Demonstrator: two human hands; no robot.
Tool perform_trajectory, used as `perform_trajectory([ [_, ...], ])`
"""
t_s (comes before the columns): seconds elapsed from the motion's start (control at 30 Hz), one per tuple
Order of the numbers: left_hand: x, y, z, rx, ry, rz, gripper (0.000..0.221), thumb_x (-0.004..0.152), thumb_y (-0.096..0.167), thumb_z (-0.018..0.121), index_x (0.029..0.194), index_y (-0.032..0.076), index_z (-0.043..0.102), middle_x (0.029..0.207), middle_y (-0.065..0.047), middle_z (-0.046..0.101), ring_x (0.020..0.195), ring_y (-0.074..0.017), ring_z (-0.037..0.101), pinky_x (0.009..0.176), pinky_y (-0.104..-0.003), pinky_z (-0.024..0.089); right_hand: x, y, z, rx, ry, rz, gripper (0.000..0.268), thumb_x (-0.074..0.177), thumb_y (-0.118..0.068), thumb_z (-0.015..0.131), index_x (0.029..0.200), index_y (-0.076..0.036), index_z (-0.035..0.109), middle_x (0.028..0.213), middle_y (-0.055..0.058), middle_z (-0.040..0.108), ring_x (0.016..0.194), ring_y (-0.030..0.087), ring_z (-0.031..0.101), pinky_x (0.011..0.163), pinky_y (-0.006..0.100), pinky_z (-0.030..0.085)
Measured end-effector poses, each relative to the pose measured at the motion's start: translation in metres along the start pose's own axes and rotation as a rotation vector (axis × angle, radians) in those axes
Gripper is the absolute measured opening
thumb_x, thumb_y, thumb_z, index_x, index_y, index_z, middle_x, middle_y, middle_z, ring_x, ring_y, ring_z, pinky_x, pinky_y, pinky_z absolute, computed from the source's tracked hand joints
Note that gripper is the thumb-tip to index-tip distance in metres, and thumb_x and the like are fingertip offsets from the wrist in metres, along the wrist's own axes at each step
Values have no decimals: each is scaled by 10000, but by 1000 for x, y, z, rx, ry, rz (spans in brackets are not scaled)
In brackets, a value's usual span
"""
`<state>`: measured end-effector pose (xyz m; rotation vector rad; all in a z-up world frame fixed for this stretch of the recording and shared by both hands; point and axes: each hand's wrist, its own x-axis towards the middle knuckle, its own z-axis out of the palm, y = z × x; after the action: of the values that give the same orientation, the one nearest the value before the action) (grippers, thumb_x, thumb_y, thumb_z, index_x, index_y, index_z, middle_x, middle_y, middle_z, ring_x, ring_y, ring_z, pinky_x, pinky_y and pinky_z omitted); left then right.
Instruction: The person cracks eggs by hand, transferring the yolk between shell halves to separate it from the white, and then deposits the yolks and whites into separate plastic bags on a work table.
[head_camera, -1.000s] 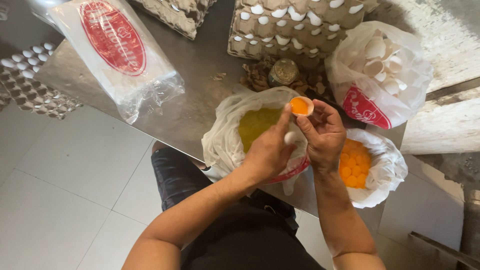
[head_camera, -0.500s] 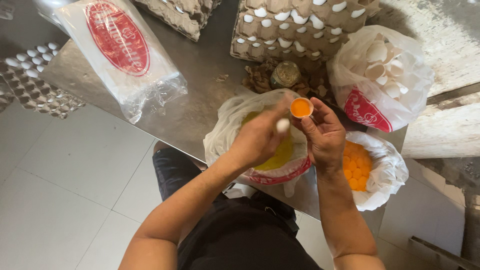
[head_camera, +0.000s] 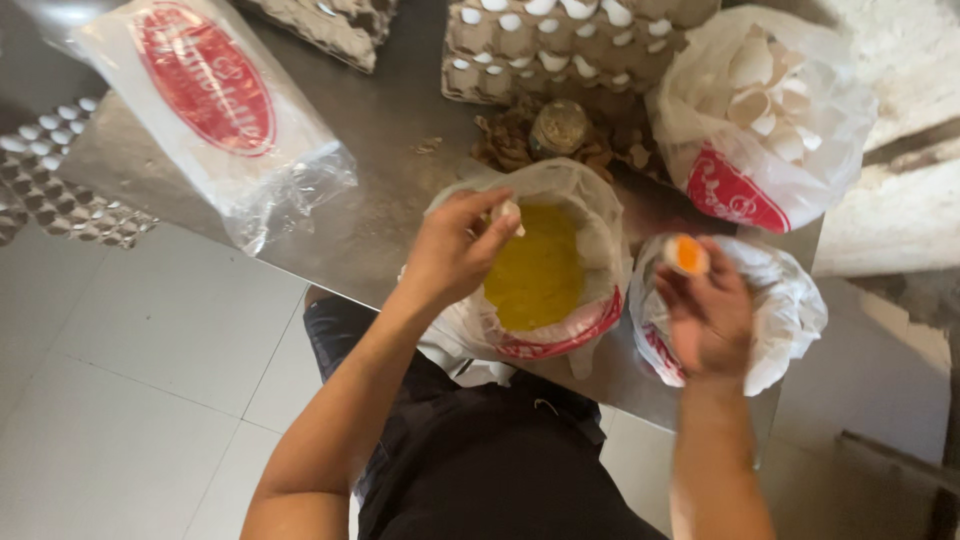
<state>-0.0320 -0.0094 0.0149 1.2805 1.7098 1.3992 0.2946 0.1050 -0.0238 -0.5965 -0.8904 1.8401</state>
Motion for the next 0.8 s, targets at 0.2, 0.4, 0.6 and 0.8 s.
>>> perform_trajectory([
  [0.2,6,5,50,-151,-8,25,390,922,267,759,1258,71,728,1048,-115,780,878,-188,727,763,-290,587,-44,-23,-41,-1641,352,-414,438,944,-19,731,1372,-36,641,1281,198,627,1110,321,662,965,412,567],
  [0.4,4,42,153,-145,-99,62,398,902,288,770,1241,84,735,1156,-173,760,1065,-274,734,920,-375,570,-13,23,-13,-314,283,-125,404,947,-99,695,1324,-49,560,1249,80,652,1075,200,672,904,303,606],
  [0.6,30,51,172,67,8,362,530,926,240,765,1369,-3,605,1383,-297,599,1310,-451,543,1102,-471,435,24,35,-11,-1451,141,-752,259,1101,-106,536,1336,-72,641,1297,130,702,1194,298,685,1112,408,516],
  [0.8,26,38,94,124,149,546,558,931,171,778,1410,-12,557,1423,-271,601,1357,-416,571,1159,-461,456,115,-84,-21,-68,187,-622,211,1100,-39,621,1298,-2,558,1179,146,650,1006,256,693,969,428,642],
])
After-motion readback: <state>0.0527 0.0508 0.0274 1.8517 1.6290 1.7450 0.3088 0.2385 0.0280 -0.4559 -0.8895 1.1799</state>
